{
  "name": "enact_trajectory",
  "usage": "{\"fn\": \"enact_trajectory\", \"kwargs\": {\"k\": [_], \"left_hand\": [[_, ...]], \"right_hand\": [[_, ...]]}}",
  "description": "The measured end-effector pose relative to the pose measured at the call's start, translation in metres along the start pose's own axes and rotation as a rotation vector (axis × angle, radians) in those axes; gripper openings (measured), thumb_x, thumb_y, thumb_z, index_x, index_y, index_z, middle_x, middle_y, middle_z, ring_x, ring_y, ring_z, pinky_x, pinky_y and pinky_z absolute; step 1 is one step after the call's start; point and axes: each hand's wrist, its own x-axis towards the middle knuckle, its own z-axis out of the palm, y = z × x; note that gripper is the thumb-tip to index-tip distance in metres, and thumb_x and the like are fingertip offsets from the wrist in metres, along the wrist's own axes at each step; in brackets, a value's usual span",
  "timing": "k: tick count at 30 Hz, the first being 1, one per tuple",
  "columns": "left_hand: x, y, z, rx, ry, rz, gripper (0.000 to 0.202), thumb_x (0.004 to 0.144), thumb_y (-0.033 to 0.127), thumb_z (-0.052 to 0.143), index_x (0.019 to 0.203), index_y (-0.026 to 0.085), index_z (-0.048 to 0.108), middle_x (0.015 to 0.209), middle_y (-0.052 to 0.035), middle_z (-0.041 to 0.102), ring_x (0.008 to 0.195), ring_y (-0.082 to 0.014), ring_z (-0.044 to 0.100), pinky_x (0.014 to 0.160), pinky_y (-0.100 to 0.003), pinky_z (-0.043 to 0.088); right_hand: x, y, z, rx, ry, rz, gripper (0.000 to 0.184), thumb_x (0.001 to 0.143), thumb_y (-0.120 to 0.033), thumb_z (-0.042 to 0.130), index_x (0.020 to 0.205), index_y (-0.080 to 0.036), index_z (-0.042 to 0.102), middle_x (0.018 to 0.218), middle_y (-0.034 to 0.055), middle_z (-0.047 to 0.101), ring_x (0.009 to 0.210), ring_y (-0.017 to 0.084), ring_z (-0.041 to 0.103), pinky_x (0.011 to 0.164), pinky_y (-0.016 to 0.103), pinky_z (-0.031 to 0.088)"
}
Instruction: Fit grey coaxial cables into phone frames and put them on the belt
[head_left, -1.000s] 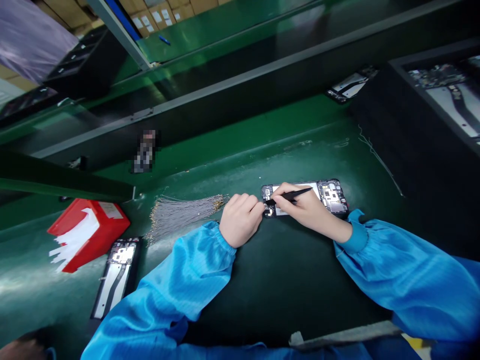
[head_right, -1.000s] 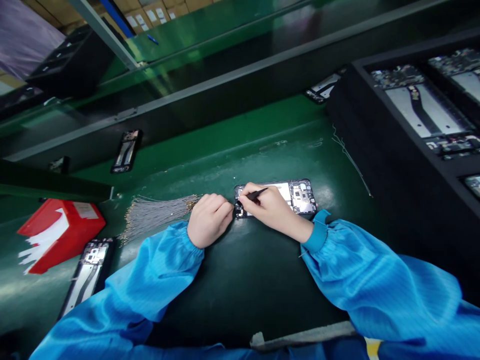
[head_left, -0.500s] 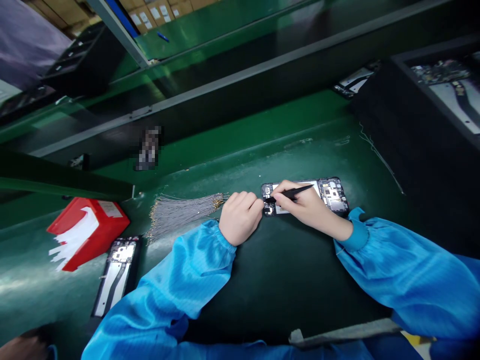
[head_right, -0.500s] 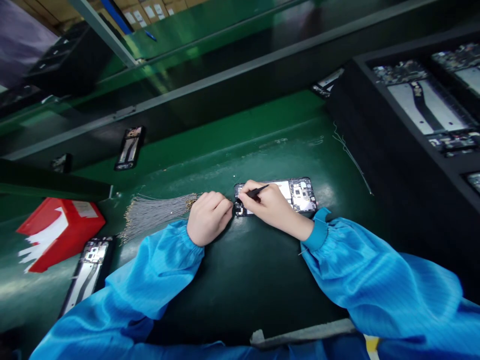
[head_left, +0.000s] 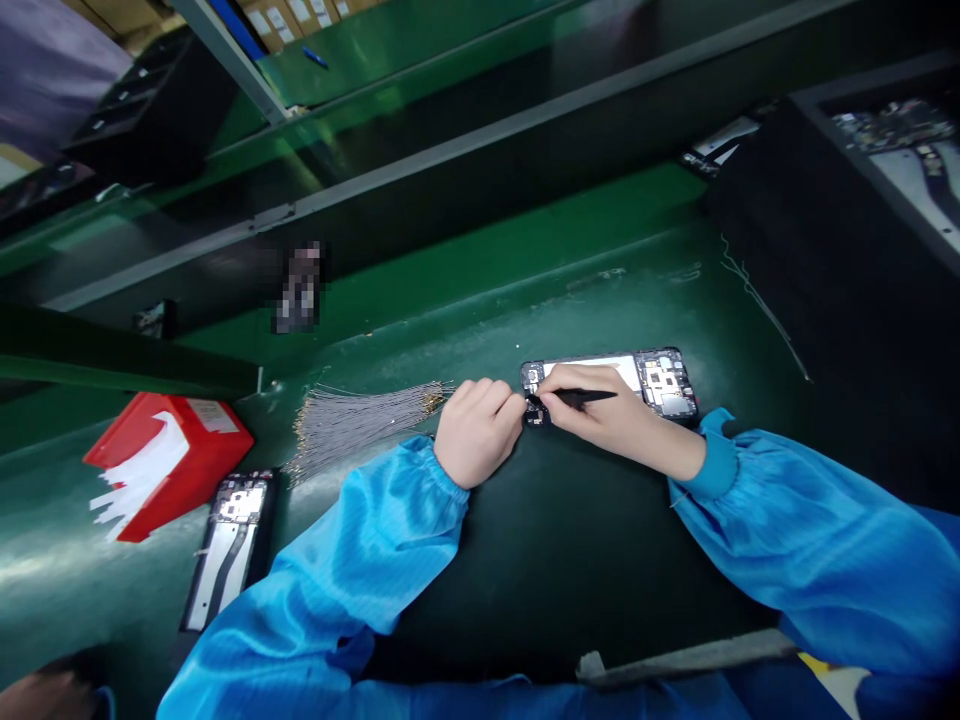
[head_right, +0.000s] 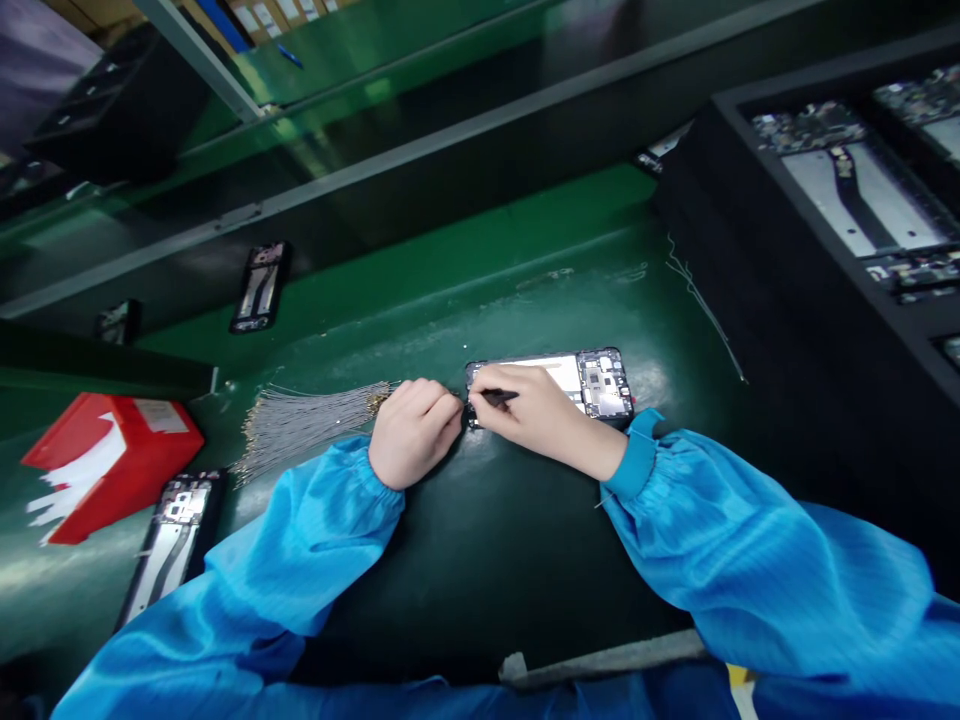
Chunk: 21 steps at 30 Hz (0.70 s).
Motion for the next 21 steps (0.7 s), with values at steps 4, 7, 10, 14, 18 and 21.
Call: {"fn": "enact_trajectory", "kwargs": {"k": [4,7,10,14,18,21], "left_hand": [[0.0,0.001,0.001,-0.012,-0.016,-0.006,0.026,0.087,0.021,0.041,0.064,0.017,0.051,0.065,-0.0016,0.049,0.063,-0.0142,0.039,0.059,-0.027,0.03],[0.0,-0.004,-0.003,-0.053,-0.05,-0.031,0.024,0.087,0.024,0.041,0.068,0.016,0.054,0.068,-0.0023,0.052,0.066,-0.0144,0.042,0.061,-0.028,0.031],[-0.001,-0.013,-0.012,-0.114,-0.117,-0.068,0.025,0.087,0.032,0.043,0.074,0.016,0.057,0.074,-0.0038,0.054,0.07,-0.0158,0.044,0.064,-0.029,0.033],[-0.003,-0.013,-0.025,-0.313,-0.283,0.057,0.022,0.087,0.031,0.041,0.086,0.018,0.06,0.082,-0.005,0.054,0.078,-0.0171,0.045,0.069,-0.031,0.035],[-0.002,0.003,-0.025,-0.319,-0.302,0.194,0.02,0.086,0.022,0.04,0.095,0.019,0.058,0.085,-0.0048,0.055,0.081,-0.0171,0.046,0.071,-0.031,0.035],[0.001,0.01,-0.021,-0.151,-0.225,0.221,0.017,0.087,0.019,0.041,0.083,0.016,0.057,0.077,-0.0038,0.054,0.073,-0.0163,0.044,0.067,-0.03,0.034]], "right_hand": [[0.001,0.001,0.005,-0.12,-0.04,-0.11,0.016,0.082,-0.015,0.043,0.068,-0.018,0.049,0.061,-0.0007,0.048,0.057,0.01,0.043,0.056,0.024,0.036],[0.001,-0.002,0.003,-0.116,-0.047,-0.114,0.014,0.083,-0.017,0.043,0.07,-0.018,0.05,0.062,-0.0004,0.051,0.057,0.011,0.046,0.057,0.024,0.038],[-0.009,-0.004,-0.016,-0.069,0.067,-0.028,0.01,0.083,-0.019,0.046,0.076,-0.018,0.053,0.069,0.0005,0.057,0.062,0.01,0.052,0.059,0.022,0.041],[-0.038,0.008,-0.057,-0.468,0.405,0.232,0.014,0.082,-0.024,0.048,0.072,-0.018,0.055,0.066,0.0015,0.059,0.059,0.012,0.054,0.054,0.023,0.039],[-0.061,0.02,-0.075,-0.81,0.34,0.327,0.021,0.081,-0.03,0.047,0.066,-0.018,0.055,0.054,0.0007,0.055,0.048,0.013,0.05,0.045,0.026,0.03],[-0.062,0.016,-0.069,-0.676,0.235,0.325,0.021,0.083,-0.028,0.045,0.067,-0.019,0.053,0.057,0.0005,0.056,0.051,0.013,0.051,0.049,0.026,0.033]]}}
